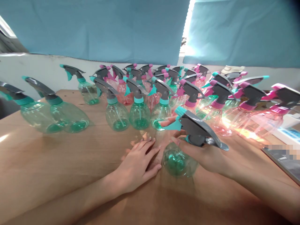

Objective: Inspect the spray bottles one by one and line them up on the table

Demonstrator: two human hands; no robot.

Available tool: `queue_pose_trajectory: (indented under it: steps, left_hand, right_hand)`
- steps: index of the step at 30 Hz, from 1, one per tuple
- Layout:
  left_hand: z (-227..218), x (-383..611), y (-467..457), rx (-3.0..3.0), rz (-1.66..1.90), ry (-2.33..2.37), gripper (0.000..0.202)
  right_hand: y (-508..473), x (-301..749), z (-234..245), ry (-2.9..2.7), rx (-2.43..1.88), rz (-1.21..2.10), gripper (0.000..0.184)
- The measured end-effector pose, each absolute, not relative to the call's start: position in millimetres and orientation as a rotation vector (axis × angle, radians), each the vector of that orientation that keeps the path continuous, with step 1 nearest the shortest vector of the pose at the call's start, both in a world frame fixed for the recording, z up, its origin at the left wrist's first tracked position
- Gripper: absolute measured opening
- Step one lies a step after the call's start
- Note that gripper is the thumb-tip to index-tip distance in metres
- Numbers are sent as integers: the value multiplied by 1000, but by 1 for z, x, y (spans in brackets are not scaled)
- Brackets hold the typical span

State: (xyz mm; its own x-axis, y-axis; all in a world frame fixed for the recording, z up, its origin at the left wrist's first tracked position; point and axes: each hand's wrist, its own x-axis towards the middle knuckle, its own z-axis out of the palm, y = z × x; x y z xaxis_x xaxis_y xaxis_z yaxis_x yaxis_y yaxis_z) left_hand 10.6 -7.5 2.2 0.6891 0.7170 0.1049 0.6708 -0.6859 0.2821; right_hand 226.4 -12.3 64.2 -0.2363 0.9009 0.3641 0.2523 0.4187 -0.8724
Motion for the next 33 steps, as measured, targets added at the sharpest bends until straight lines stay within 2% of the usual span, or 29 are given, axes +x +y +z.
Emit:
queue_pose_trajectory:
  steps: [10,18,28,33]
  left_hand:
    - [3,11,-8,2677,281,1123,50]
    - [2,11,-7,2681,283,1121,50]
    - [3,10,-7,2682,275,1115,50]
    - [3,11,-6,2684,259,1119,51]
  right_hand:
    - [-12,224,73,-1782,-997,867,29]
    - [-15,222,76,-1731,-1031,885,13]
    - [-14,223,84,-1747,-1009,820,12]
    - [-13,223,81,-1772,-907,923,18]
